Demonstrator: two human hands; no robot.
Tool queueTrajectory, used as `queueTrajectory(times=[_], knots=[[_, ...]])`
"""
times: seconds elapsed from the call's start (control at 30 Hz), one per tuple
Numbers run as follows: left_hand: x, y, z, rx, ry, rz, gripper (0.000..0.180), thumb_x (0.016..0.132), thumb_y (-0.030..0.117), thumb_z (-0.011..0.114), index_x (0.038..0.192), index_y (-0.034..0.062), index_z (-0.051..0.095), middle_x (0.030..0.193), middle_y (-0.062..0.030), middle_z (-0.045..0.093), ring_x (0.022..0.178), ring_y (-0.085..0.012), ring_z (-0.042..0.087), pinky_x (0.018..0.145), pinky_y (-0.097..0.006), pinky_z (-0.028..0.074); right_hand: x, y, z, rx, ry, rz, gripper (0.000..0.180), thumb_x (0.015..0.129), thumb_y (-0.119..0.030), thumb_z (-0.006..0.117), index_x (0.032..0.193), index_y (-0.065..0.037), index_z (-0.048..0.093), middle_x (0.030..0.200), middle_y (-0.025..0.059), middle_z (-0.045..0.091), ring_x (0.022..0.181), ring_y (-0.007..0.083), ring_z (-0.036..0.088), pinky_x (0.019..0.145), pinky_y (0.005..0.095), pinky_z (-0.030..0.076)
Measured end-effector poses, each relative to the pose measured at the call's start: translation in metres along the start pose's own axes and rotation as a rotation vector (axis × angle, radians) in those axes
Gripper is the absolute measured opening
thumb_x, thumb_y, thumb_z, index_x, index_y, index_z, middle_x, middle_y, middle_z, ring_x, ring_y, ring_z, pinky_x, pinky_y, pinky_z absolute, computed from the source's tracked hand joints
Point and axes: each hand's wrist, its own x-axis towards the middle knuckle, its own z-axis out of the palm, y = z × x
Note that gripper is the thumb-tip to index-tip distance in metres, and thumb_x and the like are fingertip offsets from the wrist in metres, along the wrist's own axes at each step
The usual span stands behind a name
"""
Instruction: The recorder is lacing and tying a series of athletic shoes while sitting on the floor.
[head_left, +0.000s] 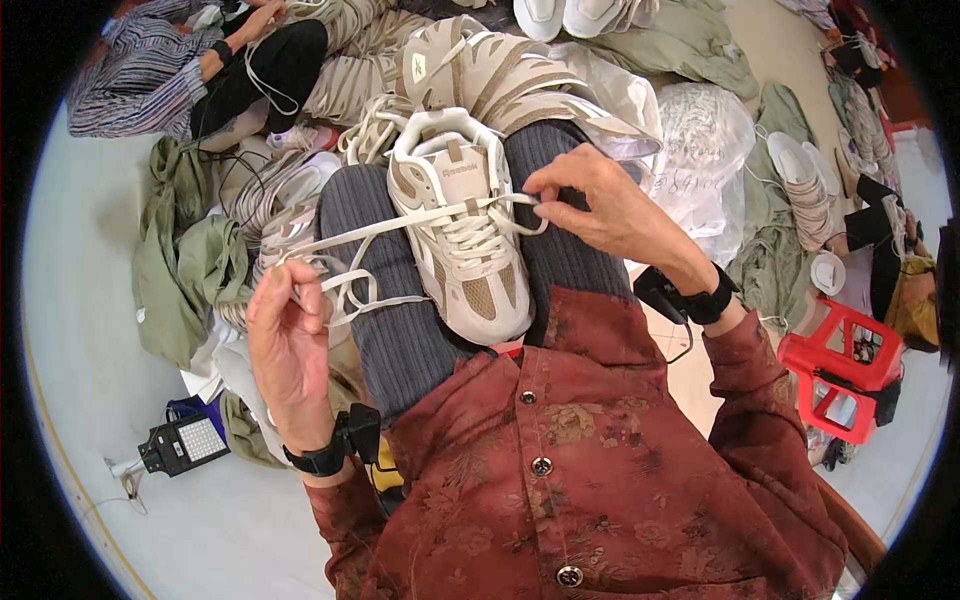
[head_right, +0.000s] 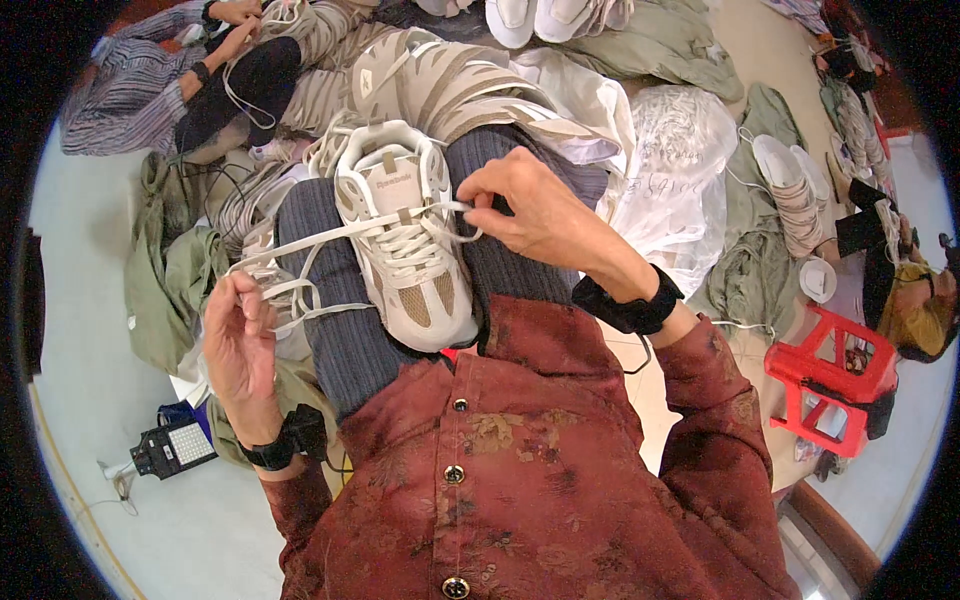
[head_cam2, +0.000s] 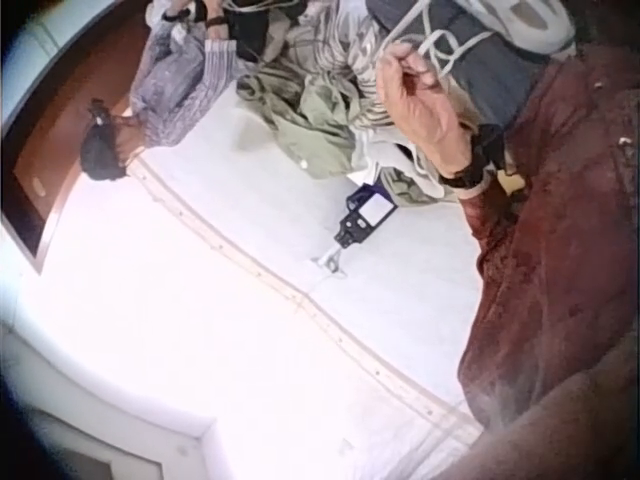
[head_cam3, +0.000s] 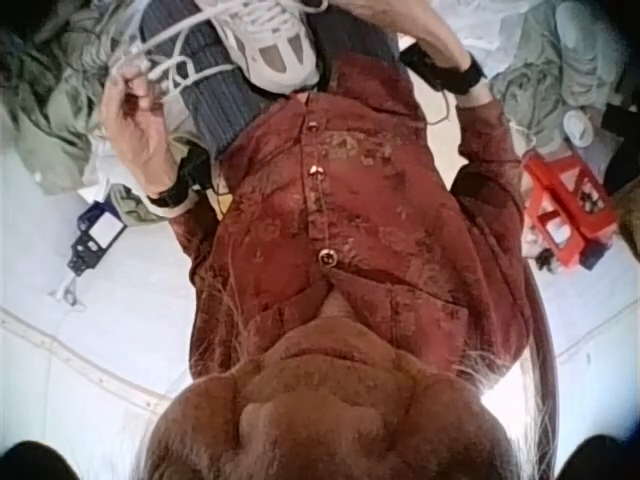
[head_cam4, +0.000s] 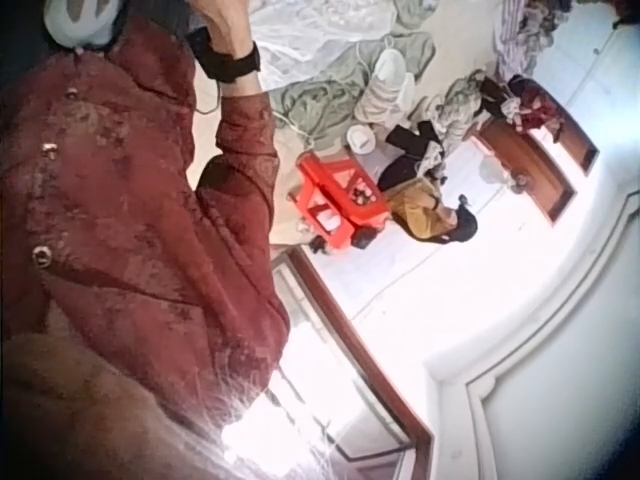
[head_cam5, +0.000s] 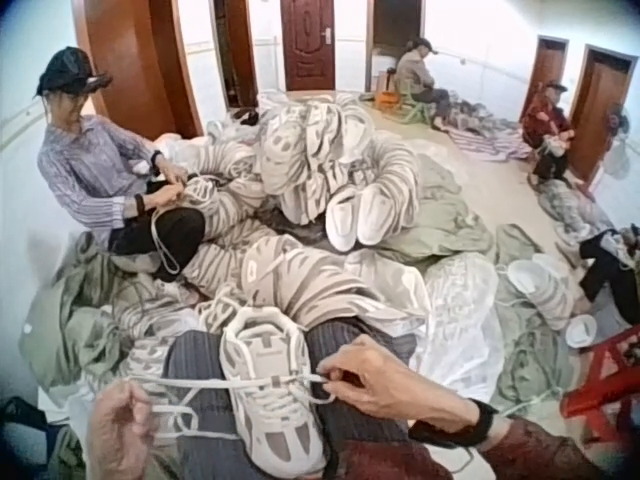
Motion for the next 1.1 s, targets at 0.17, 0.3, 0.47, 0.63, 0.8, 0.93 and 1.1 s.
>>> queueTrajectory(times=[0.17,0.3,0.47,0.63,0.8,0.93,1.1], knots=[[-0.002,-0.001,-0.008,-0.063,0.065,0.021,0.023,0.098,0.019,0.057,0.092,-0.0026,0.060,0.071,-0.0033,0.051,0.059,-0.0077,0.039,0.055,-0.021,0.032,0.002,-0.009,0.001,0.351,-0.213,0.030,0.015,0.088,-0.006,0.065,0.102,-0.004,0.071,0.092,0.0052,0.067,0.090,0.0196,0.059,0.080,0.0316,0.045],[0.000,-0.009,-0.015,-0.084,0.078,0.004,0.023,0.098,0.019,0.057,0.093,-0.0027,0.060,0.072,-0.0030,0.050,0.060,-0.0076,0.039,0.056,-0.021,0.032,0.003,-0.006,0.004,0.643,-0.252,0.102,0.020,0.085,-0.001,0.061,0.103,-0.001,0.071,0.093,0.0108,0.070,0.090,0.0194,0.065,0.083,0.0305,0.049],[0.001,-0.019,-0.018,-0.118,0.109,-0.007,0.023,0.099,0.019,0.057,0.094,-0.0033,0.060,0.075,-0.0031,0.051,0.061,-0.0076,0.039,0.057,-0.021,0.032,0.005,-0.006,0.016,0.566,-0.113,0.044,0.017,0.090,0.003,0.057,0.102,0.001,0.070,0.100,0.0044,0.064,0.088,0.0127,0.059,0.076,0.0261,0.046],[0.002,-0.027,-0.026,-0.145,0.100,-0.025,0.022,0.100,0.018,0.056,0.096,-0.0029,0.060,0.074,-0.0032,0.051,0.061,-0.0077,0.040,0.056,-0.021,0.033,0.005,-0.008,0.016,0.378,0.041,0.291,0.014,0.086,0.001,0.059,0.094,0.000,0.069,0.089,0.0099,0.065,0.074,0.0185,0.062,0.066,0.0307,0.049],[0.003,-0.031,-0.024,-0.173,0.117,-0.043,0.022,0.100,0.018,0.055,0.097,-0.0027,0.060,0.073,-0.0034,0.051,0.060,-0.0079,0.042,0.055,-0.021,0.033,0.010,0.001,0.020,0.396,-0.222,0.060,0.018,0.084,0.007,0.055,0.096,0.000,0.067,0.095,0.0049,0.058,0.081,0.0134,0.056,0.070,0.0235,0.044],[0.006,-0.038,-0.028,-0.167,0.083,-0.082,0.022,0.101,0.020,0.053,0.101,-0.0015,0.060,0.074,-0.0013,0.052,0.059,-0.0068,0.041,0.054,-0.021,0.032,0.006,-0.002,0.021,0.781,-0.230,0.228,0.023,0.088,0.007,0.053,0.101,-0.001,0.070,0.098,0.0009,0.058,0.084,0.0074,0.052,0.069,0.0217,0.041],[0.009,-0.048,-0.027,-0.188,0.135,-0.117,0.022,0.100,0.020,0.056,0.099,-0.0017,0.062,0.072,-0.0029,0.055,0.057,-0.0073,0.045,0.049,-0.020,0.032,0.008,-0.011,0.026,0.779,-0.136,0.212,0.023,0.092,0.005,0.056,0.109,-0.003,0.070,0.098,-0.0025,0.056,0.080,0.0031,0.050,0.066,0.0193,0.039]])
